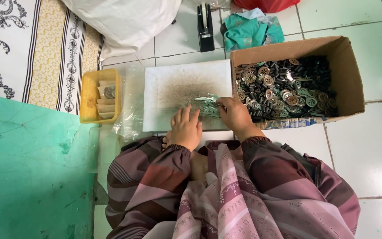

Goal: The person sits on the floor and sorts buttons from a cardboard box into small plastic bags. They pick buttons from the box, place them into bags, and set the filled bags into a yellow container.

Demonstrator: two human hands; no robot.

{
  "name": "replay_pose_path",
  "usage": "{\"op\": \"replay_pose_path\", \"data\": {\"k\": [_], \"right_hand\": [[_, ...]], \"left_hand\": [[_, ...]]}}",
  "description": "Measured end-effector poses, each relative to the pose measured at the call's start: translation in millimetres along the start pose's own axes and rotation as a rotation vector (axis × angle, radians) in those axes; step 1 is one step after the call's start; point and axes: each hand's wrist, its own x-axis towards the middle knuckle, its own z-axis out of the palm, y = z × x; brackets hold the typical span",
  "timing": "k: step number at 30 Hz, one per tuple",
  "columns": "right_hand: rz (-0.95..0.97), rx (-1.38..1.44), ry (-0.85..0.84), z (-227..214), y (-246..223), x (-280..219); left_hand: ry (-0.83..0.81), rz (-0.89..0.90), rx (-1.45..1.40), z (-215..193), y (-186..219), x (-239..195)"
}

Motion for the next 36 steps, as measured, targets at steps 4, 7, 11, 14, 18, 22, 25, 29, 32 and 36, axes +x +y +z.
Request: {"op": "replay_pose_path", "data": {"k": [4, 7, 11, 14, 18, 22, 25, 29, 32, 36], "right_hand": [[-0.026, -0.087, 0.027, 24, 11, 2], [-0.004, -0.016, 0.040, 21, 12, 2], [-0.019, 0.018, 0.075, 9, 17, 0], [-0.075, 0.002, 0.150, -13, 24, -4], [0.022, 0.024, 0.124, -43, 38, -8], [0.074, 0.000, 0.083, -53, 47, -19], [-0.054, -0.087, 0.136, -40, 43, -35], [-0.185, -0.146, 0.090, -28, 5, -51], [-0.255, -0.190, 0.081, -11, -11, -55], [-0.406, -0.328, 0.148, 4, -30, -59]], "left_hand": [[0.084, 0.094, 0.053, 10, 5, 2], [0.121, 0.123, 0.058, 22, 1, 7], [0.104, 0.144, 0.084, 19, 2, 10], [0.074, 0.143, 0.056, 20, 2, 8], [0.118, 0.153, 0.063, 16, -4, -4], [0.086, 0.175, 0.019, 3, -9, -22], [0.021, 0.194, -0.028, 1, -30, -41], [0.009, 0.155, -0.113, 0, -66, -71], [0.051, 0.131, -0.155, -9, -89, -88], [0.181, 0.078, -0.256, -15, -103, -91]]}}
